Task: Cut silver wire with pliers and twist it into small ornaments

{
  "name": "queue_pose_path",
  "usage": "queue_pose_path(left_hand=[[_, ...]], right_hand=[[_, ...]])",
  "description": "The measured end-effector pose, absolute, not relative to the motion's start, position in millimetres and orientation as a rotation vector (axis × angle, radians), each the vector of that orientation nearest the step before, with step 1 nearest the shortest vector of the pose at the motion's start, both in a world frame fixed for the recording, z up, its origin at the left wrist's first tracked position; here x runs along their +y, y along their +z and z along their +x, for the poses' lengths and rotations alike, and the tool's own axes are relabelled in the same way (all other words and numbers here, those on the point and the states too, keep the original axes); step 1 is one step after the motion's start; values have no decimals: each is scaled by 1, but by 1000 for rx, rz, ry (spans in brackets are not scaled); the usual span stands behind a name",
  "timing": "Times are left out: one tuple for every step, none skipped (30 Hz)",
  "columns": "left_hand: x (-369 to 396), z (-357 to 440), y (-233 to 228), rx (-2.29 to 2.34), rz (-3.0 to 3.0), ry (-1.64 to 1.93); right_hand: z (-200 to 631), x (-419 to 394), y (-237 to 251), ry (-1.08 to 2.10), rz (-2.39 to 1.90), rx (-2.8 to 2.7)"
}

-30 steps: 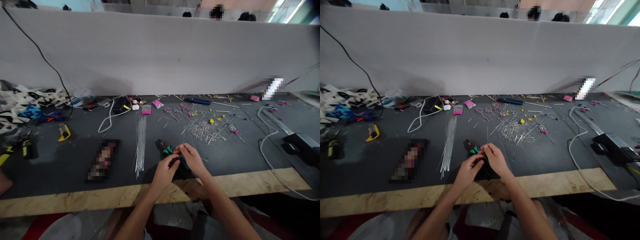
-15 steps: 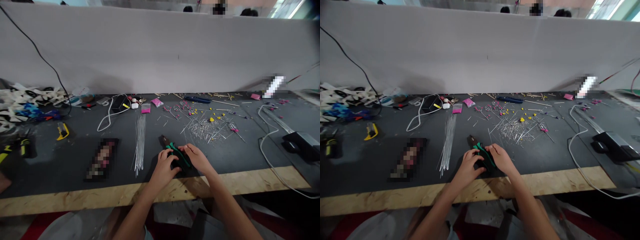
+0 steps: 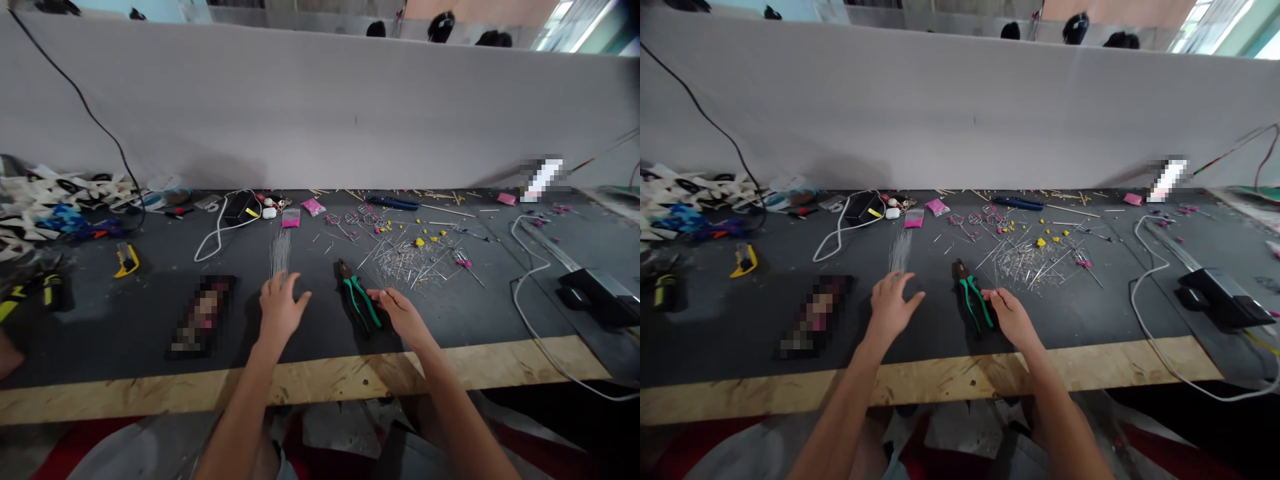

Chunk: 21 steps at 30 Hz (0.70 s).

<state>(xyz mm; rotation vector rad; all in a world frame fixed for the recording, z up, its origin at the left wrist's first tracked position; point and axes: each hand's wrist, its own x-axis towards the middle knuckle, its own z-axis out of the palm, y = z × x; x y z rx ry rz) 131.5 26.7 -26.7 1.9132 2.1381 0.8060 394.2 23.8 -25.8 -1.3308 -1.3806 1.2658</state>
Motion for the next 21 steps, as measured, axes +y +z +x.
queue_pose_path(left_hand=[[29,120,-28,2252,1868,740],[32,111,-29,2309,1843,672],[34,102,-31,2325,1837,619],[36,96,-31,2299,1855,571],[37,91,-32,2281,1863,557],[38,88,-31,2262,1860,550],[38,86,-31,2245,1847,553],[38,85,-30,2239,1826,563],[37,84,-29,2236,1801,573],[36,83,-28,2236,1779,582],[36,83,-27,2240,1760,591],[35,82,-26,2247,1747,596],[34,81,-26,2252,1732,602],[34,80,-26,2257,1717,608],[33,79,-26,2264,1701,616],[33,78,-25,2269,1687,626],[34,77,-25,2271,1674,640],[34,77,-24,2269,1664,657],[34,77,-22,2260,1658,681],[34,78,-20,2248,1657,712],[34,80,-17,2234,1656,752]], right_hand=[[394,23,-26,1261,-1333,-1385],[395,23,-26,1253,-1337,-1388],[395,23,-27,1247,-1339,-1393],[395,23,-27,1240,-1341,-1398],[395,23,-28,1232,-1345,-1403],[395,23,-28,1224,-1352,-1408],[394,24,-28,1218,-1364,-1412],[393,24,-29,1209,-1381,-1417],[393,24,-29,1193,-1405,-1426],[392,24,-28,1173,-1431,-1438],[391,24,-28,1151,-1455,-1453],[390,24,-27,1128,-1475,-1469],[389,24,-26,1107,-1488,-1482],[388,24,-24,1079,-1497,-1492],[387,24,-22,1042,-1505,-1498],[385,25,-19,994,-1512,-1499],[384,25,-16,938,-1518,-1496],[382,25,-14,886,-1518,-1487],[380,24,-11,855,-1510,-1477],[377,23,-8,851,-1496,-1463],[373,22,-5,882,-1479,-1450]])
